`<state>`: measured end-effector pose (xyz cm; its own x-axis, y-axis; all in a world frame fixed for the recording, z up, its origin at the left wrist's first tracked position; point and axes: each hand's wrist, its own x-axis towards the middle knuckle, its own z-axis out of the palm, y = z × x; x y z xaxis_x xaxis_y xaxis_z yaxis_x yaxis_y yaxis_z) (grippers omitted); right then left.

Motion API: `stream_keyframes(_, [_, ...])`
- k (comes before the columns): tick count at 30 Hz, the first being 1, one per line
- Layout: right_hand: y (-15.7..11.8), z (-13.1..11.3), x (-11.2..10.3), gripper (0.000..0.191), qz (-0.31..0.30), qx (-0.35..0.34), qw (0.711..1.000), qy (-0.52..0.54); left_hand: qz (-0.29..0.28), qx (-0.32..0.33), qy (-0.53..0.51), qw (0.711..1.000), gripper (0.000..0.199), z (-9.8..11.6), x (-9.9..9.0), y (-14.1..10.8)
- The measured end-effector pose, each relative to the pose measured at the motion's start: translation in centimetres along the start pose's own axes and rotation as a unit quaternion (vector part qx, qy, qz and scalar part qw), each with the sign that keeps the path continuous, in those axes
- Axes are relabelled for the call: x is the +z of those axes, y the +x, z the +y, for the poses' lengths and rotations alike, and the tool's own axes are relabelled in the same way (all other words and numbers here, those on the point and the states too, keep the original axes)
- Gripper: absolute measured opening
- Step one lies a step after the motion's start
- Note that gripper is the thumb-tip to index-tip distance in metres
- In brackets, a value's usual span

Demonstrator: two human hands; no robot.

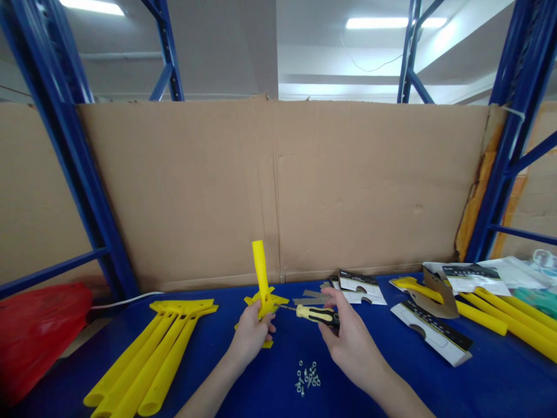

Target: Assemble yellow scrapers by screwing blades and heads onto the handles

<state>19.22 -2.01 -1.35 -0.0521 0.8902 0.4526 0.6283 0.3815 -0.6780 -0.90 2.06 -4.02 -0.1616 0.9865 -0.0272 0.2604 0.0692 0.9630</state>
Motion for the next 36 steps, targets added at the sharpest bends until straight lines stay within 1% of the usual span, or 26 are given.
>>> stream_keyframes(2, [0.1, -0.1, -0.2, 0.039, 0.005, -0.005, 1.000, 0.004, -0.003, 0.008, 0.003, 1.000, 0.012, -0.2, 0.1, 0.0])
stream_keyframes(4, [0.1, -0.4, -0.5, 0.036, 0.010, 0.005, 1.000, 0.000, -0.008, 0.020, 0.011, 1.000, 0.014, -0.3, 0.1, 0.0])
stream_keyframes(7, [0.0, -0.7, -0.7, 0.029, -0.003, 0.025, 1.000, -0.012, -0.017, 0.043, 0.040, 0.998, 0.015, -0.5, 0.1, 0.0])
stream_keyframes(9, [-0.1, -0.9, -0.6, 0.027, -0.015, 0.019, 0.999, -0.025, -0.015, 0.057, 0.060, 0.996, 0.015, -0.4, 0.0, -0.1])
stream_keyframes(12, [-0.1, -0.9, -0.2, 0.029, -0.026, 0.001, 0.999, -0.031, -0.011, 0.043, 0.059, 0.997, 0.015, -0.1, 0.0, -0.3])
stream_keyframes(14, [-0.2, -1.0, 0.1, 0.028, -0.015, 0.014, 0.999, -0.029, -0.009, 0.030, 0.047, 0.998, 0.016, 0.1, 0.0, -0.5])
stream_keyframes(16, [-0.3, -1.1, 0.3, 0.029, 0.018, 0.022, 0.999, -0.032, -0.006, 0.028, 0.037, 0.999, 0.015, 0.3, 0.1, -0.6])
stream_keyframes(19, [-0.8, -1.6, 0.6, 0.035, 0.066, 0.002, 0.998, -0.013, 0.000, 0.017, 0.030, 0.999, 0.014, 0.3, 0.1, -0.6])
stream_keyframes(22, [-1.1, -2.0, 0.7, 0.038, 0.059, 0.002, 0.997, 0.043, 0.012, 0.004, 0.020, 1.000, 0.012, 0.4, 0.1, -0.5])
stream_keyframes(24, [-1.0, -2.1, 0.6, 0.033, 0.051, 0.010, 0.997, 0.061, 0.014, 0.004, 0.016, 1.000, 0.011, 0.3, 0.1, -0.5])
stream_keyframes(25, [-0.9, -2.0, 0.5, 0.029, 0.056, 0.013, 0.997, 0.060, 0.012, 0.006, 0.017, 1.000, 0.012, 0.3, 0.1, -0.5])
stream_keyframes(28, [-0.4, -1.7, -0.1, 0.026, 0.077, 0.023, 0.996, 0.040, -0.002, 0.023, 0.028, 0.999, 0.014, 0.1, 0.2, -0.4])
stream_keyframes(32, [0.0, -1.1, -0.7, 0.027, 0.045, 0.013, 0.999, 0.004, -0.007, 0.038, 0.041, 0.998, 0.014, -0.1, 0.2, -0.3])
stream_keyframes(36, [-0.3, -0.9, -0.4, 0.023, 0.044, -0.016, 0.998, -0.048, -0.002, 0.033, 0.035, 0.999, 0.014, 0.0, 0.0, -0.4])
